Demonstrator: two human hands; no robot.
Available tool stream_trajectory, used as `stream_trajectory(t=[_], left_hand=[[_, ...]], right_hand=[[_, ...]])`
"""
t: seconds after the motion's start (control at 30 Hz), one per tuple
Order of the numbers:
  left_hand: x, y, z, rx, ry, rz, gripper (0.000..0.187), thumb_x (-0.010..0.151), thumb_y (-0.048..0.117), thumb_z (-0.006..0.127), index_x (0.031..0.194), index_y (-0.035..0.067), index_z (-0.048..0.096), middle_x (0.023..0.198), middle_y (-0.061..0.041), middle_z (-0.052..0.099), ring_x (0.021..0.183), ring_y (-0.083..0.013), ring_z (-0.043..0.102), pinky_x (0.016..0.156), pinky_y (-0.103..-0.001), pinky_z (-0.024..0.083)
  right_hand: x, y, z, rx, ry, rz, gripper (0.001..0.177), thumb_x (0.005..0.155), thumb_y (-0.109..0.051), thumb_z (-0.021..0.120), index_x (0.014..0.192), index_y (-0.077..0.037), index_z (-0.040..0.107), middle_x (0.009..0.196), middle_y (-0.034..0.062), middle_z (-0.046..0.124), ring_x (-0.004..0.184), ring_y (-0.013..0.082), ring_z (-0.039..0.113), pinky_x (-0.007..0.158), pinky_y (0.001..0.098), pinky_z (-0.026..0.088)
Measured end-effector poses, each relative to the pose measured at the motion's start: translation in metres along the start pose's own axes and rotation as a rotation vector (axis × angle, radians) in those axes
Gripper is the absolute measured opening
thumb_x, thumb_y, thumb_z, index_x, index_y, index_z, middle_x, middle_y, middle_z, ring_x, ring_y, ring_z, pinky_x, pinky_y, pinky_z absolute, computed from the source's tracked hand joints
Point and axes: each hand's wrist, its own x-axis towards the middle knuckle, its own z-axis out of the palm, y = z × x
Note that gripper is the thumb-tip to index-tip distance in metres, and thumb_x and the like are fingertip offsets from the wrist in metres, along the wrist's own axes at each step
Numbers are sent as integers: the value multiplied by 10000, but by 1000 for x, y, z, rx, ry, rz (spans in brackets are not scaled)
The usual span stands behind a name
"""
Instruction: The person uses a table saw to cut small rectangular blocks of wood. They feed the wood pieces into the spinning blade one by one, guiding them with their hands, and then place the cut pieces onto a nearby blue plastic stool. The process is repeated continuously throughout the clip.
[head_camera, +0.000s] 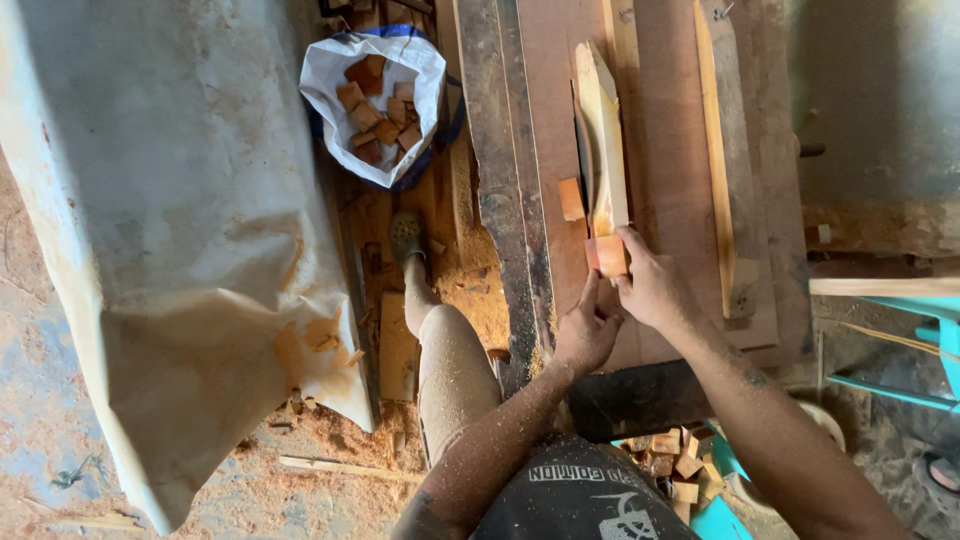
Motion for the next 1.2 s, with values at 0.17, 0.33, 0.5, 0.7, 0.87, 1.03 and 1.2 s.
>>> stream_trajectory(t=[0.17,0.33,0.5,0.7,0.87,1.03,1.2], left_hand=[[10,-7,2,38,-99,-80,991,876,202,682,1666,63,98,906,-203,729,798,-337,739,797,-430,617],[16,-5,2,36,-59,-24,994,868,204,683,1665,46,112,872,-190,749,815,-353,751,805,-447,603],[31,-2,-6,76,-77,-49,997,864,237,692,1656,54,116,852,-179,749,803,-336,756,787,-440,607],[41,6,-13,47,-33,-79,948,882,272,680,1653,64,169,811,-157,752,762,-305,761,757,-429,607],[21,5,-4,2,58,-51,906,859,261,690,1624,34,260,775,-157,743,731,-311,761,731,-431,615],[1,4,-1,17,-2,-61,859,884,263,678,1602,-4,291,796,-165,751,741,-307,761,766,-425,623],[-14,7,-3,20,-36,-99,759,896,267,672,1552,8,392,809,-183,752,736,-294,757,743,-424,627]], right_hand=[[5,4,0,53,28,27,707,859,-92,720,1505,-149,438,867,234,739,826,450,719,738,547,576],[14,7,2,42,7,52,737,871,-91,712,1542,-143,413,860,256,730,847,461,717,777,547,577],[26,9,2,1,41,34,733,873,-109,724,1540,-144,424,869,270,716,838,460,722,757,544,589],[40,7,5,8,110,-3,727,841,-70,719,1516,-128,457,891,281,714,861,471,713,764,555,578],[48,10,5,25,157,-22,705,832,-70,732,1491,-126,489,945,279,714,897,475,705,790,555,567],[56,11,5,59,207,-65,704,817,-54,754,1473,-120,507,1005,264,721,936,474,695,808,553,556],[66,11,4,87,175,-33,693,837,-54,744,1484,-130,508,977,244,737,955,444,709,840,527,564]])
